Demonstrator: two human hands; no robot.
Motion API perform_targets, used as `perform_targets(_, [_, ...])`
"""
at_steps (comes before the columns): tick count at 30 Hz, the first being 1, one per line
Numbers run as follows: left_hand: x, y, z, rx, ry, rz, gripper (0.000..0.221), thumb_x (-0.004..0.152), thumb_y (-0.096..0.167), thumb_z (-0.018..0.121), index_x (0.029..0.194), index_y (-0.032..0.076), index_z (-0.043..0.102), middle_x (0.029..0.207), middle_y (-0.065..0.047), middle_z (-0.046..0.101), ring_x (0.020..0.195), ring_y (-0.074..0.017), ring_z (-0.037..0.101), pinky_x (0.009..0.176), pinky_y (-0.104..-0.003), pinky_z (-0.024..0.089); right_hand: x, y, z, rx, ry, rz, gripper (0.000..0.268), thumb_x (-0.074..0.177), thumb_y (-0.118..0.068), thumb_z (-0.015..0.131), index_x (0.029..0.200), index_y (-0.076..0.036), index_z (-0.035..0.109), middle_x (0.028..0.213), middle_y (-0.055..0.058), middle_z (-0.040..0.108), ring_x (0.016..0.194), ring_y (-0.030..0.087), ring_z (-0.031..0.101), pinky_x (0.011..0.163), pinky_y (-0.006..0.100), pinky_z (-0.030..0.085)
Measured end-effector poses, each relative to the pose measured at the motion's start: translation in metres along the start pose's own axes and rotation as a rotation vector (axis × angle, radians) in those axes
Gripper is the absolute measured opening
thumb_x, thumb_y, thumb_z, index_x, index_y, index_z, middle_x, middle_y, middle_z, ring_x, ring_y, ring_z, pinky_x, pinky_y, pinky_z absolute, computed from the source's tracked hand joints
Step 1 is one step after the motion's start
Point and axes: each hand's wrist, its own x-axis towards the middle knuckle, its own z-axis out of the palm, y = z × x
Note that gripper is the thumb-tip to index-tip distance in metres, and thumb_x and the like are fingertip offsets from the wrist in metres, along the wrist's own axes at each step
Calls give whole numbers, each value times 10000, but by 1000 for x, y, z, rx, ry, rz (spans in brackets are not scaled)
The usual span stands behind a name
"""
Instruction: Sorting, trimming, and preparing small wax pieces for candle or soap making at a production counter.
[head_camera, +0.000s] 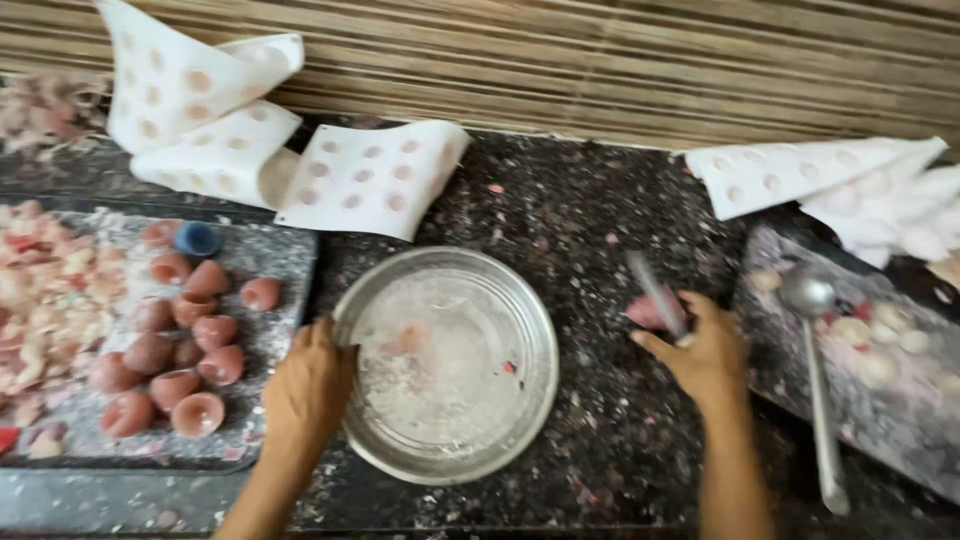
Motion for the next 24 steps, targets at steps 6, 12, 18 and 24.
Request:
perform_targets(6, [8,-5,14,-122,-6,-53,473,906,224,657,1336,38,595,1201,-245,661,917,-500,669,797,-566,537,0,-8,9,234,54,2,580,694,-288,925,1181,-47,721,1009,150,746,876,281,705,781,420,547])
perform_targets(12, [11,29,20,-382,-50,-127,460,884,130,681,1321,7,611,1217,-253,662,882,-431,710,809,-494,561,-12,-38,-30,860,68,62,400,843,-360,849,1130,-98,753,995,-30,787,865,18,714,745,207,539])
perform_targets(18, [24,48,38,-454,139,88,455,902,89,675,1333,-39,605,1300,-284,632,1117,-440,649,955,-475,532,-34,-102,3,946,-457,312,469,783,-409,780,1116,-80,738,758,0,653,537,79,461,457,245,377])
perform_targets(24, [18,84,17,-356,179,217,468,905,144,718,1342,14,612,1392,-222,566,1262,-402,500,1062,-501,432,-39,-137,48,881,-776,381,586,816,-451,731,1244,-57,664,959,53,709,766,129,619,617,241,519])
